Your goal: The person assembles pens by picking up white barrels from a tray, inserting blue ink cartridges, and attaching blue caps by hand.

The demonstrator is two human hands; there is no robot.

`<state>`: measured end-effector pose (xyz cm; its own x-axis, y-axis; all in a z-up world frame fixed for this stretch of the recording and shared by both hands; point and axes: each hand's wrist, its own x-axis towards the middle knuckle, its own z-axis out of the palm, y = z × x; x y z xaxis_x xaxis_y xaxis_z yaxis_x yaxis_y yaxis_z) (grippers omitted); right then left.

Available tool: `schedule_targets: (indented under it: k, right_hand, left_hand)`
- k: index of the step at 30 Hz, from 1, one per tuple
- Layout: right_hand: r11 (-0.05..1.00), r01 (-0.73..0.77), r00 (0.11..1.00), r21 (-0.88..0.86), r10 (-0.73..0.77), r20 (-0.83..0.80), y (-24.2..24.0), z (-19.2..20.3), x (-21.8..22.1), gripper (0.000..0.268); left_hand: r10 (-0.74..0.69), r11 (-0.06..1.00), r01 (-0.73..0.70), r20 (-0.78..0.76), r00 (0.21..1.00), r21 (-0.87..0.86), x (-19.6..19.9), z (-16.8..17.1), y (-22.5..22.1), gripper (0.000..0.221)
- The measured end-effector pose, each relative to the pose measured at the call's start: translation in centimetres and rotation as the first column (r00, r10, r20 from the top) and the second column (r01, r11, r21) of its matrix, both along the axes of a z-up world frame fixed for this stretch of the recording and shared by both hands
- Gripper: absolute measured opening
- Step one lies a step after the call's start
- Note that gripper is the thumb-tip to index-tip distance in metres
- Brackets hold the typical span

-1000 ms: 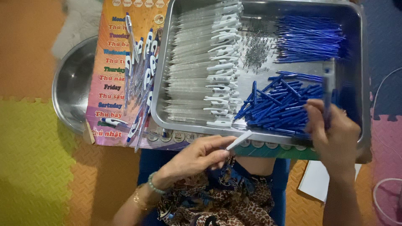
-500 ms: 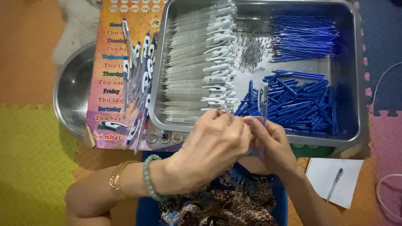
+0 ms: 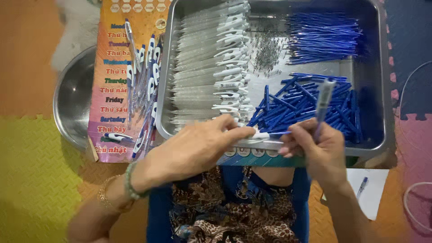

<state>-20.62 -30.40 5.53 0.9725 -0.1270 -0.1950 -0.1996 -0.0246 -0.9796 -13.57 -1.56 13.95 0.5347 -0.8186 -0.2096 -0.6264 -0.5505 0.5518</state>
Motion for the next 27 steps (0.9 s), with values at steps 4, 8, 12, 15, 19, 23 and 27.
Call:
schedule_targets:
  k: [4, 8, 12, 15, 19, 23, 27]
  right_hand:
    - [0.992, 0.023, 0.999, -0.126, -0.019, 0.035, -1.6, 0.6, 0.1, 0.025]
    - [0.982, 0.054, 0.998, -0.178, -0.046, 0.049, -3.1, 1.6, 0.7, 0.024]
    - [0.927, 0.095, 0.995, -0.362, -0.089, 0.034, -4.0, 4.2, 1.2, 0.03]
    - [0.941, 0.074, 0.996, -0.33, -0.051, 0.077, -6.1, 3.8, 1.6, 0.035]
    - [0.841, 0.076, 0.99, -0.536, 0.0, 0.14, -8.8, 2.7, 5.7, 0.03]
    - [0.883, 0.084, 0.974, -0.463, 0.024, 0.223, -11.6, -1.0, 11.8, 0.025]
    - [0.862, 0.108, 0.978, -0.496, -0.001, 0.211, -12.8, -2.7, 15.3, 0.031]
  left_hand:
    - [-0.042, 0.962, -0.012, -0.19, 0.981, -0.274, -0.2, -4.0, 2.0, 0.055]
    - [-0.109, 0.901, -0.055, -0.347, 0.931, -0.43, -0.6, -6.0, 2.4, 0.058]
    - [-0.114, 0.89, -0.102, -0.434, 0.893, -0.444, -0.7, -6.7, 2.6, 0.054]
    - [-0.097, 0.88, -0.153, -0.486, 0.869, -0.449, -0.9, -7.5, 2.8, 0.057]
    - [-0.078, 0.852, -0.228, -0.545, 0.835, -0.471, -1.4, -8.1, 3.1, 0.056]
    - [-0.027, 0.852, -0.307, -0.621, 0.784, -0.425, -2.1, -7.8, 2.9, 0.058]
    - [-0.016, 0.841, -0.34, -0.648, 0.761, -0.42, -2.4, -6.9, 2.4, 0.062]
